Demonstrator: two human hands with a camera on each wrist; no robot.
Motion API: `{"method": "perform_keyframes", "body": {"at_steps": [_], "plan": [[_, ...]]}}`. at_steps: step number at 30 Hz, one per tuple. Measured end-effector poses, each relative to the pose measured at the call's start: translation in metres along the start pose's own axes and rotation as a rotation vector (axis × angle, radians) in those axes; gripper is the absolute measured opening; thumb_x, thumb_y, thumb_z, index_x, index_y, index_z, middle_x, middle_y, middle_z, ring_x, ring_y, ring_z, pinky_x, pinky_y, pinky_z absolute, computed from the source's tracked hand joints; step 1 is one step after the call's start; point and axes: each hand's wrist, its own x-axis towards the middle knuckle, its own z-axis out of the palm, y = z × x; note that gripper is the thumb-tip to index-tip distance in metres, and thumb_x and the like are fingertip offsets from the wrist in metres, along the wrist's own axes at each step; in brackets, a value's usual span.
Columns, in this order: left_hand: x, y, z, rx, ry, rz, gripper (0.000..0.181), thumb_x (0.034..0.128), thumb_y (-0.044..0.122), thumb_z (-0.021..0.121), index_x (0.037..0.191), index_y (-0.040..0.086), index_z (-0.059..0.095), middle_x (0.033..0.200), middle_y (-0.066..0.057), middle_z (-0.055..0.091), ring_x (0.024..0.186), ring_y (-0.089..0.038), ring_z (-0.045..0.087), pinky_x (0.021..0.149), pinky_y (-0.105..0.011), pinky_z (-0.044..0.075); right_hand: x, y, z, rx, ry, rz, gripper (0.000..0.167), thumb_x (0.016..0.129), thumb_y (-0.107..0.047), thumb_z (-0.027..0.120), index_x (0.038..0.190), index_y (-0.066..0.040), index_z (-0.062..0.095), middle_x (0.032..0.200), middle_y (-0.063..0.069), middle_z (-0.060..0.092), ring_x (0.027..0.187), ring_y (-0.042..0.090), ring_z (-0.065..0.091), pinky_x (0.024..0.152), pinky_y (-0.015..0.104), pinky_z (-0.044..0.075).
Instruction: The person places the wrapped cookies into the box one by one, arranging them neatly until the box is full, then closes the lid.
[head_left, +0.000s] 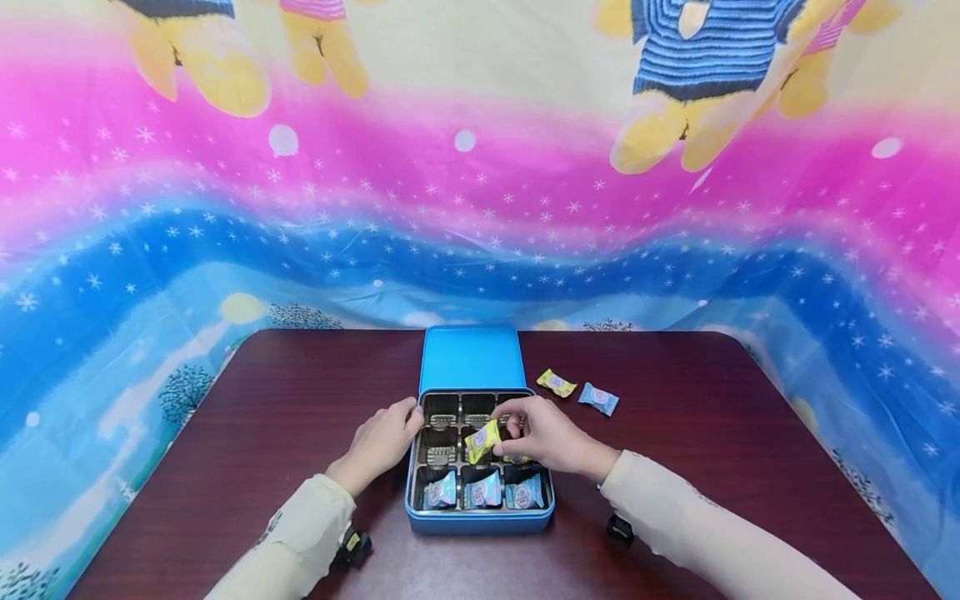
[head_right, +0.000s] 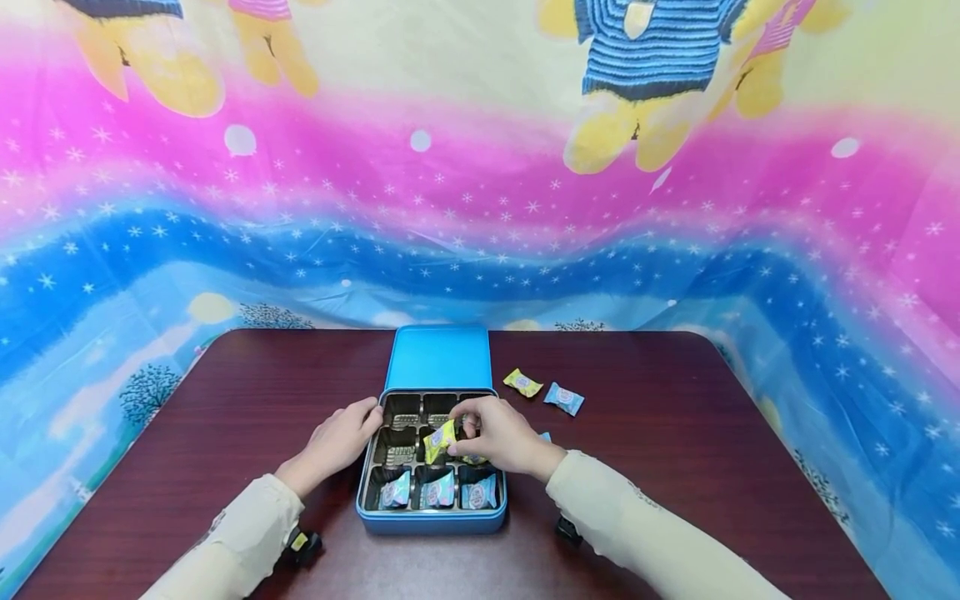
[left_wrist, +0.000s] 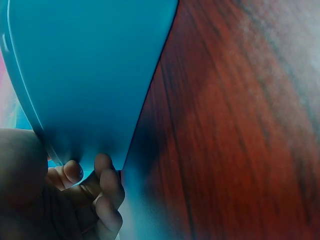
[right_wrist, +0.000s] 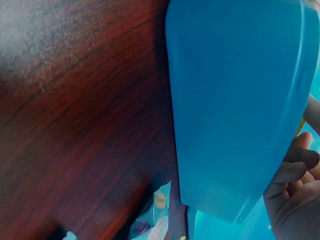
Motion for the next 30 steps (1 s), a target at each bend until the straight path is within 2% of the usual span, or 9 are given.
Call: {"method": "perform_keyframes", "body": {"at_steps": [8, 24, 30], "plan": [[0.0, 0.0, 0.0, 0.0, 0.0, 0.003, 0.028, 0.1031, 0.031, 0.044, 0.079, 0.018, 0.048, 0.066, -0.001, 0.041, 0.061, -0.018, 0.044, 0.057, -0.034, 0.033, 0.002, -0.003, 0.009, -0.082, 0.016, 0.025, 0.034, 0.087, -0.019, 0.079, 0.117, -0.01, 0.068, 0.068, -0.008, 0.049, 0.053, 0.004, 0.037, 0.065, 0.023, 0.042], [0.0, 0.0, 0.0, -0.001, 0.001, 0.0, 0.027, 0.1031, 0.031, 0.044, 0.08, 0.018, 0.048, 0.066, -0.001, 0.041, 0.062, -0.019, 0.045, 0.058, -0.034, 0.034, 0.002, -0.007, 0.016, -0.186, 0.053, 0.047, 0.042, 0.086, -0.028, 0.08, 0.123, -0.008, 0.07, 0.062, -0.011, 0.046, 0.054, 0.003, 0.04, 0.054, 0.022, 0.031], [0.001, -0.001, 0.001, -0.002, 0.005, 0.003, 0.027, 0.103, 0.031, 0.044, 0.079, 0.018, 0.047, 0.065, -0.001, 0.041, 0.062, -0.019, 0.045, 0.057, -0.034, 0.034, 0.0, -0.009, 0.016, -0.231, 0.053, 0.05, 0.042, 0.086, -0.032, 0.08, 0.122, -0.013, 0.072, 0.06, -0.013, 0.044, 0.053, 0.001, 0.04, 0.052, 0.022, 0.029]]}}
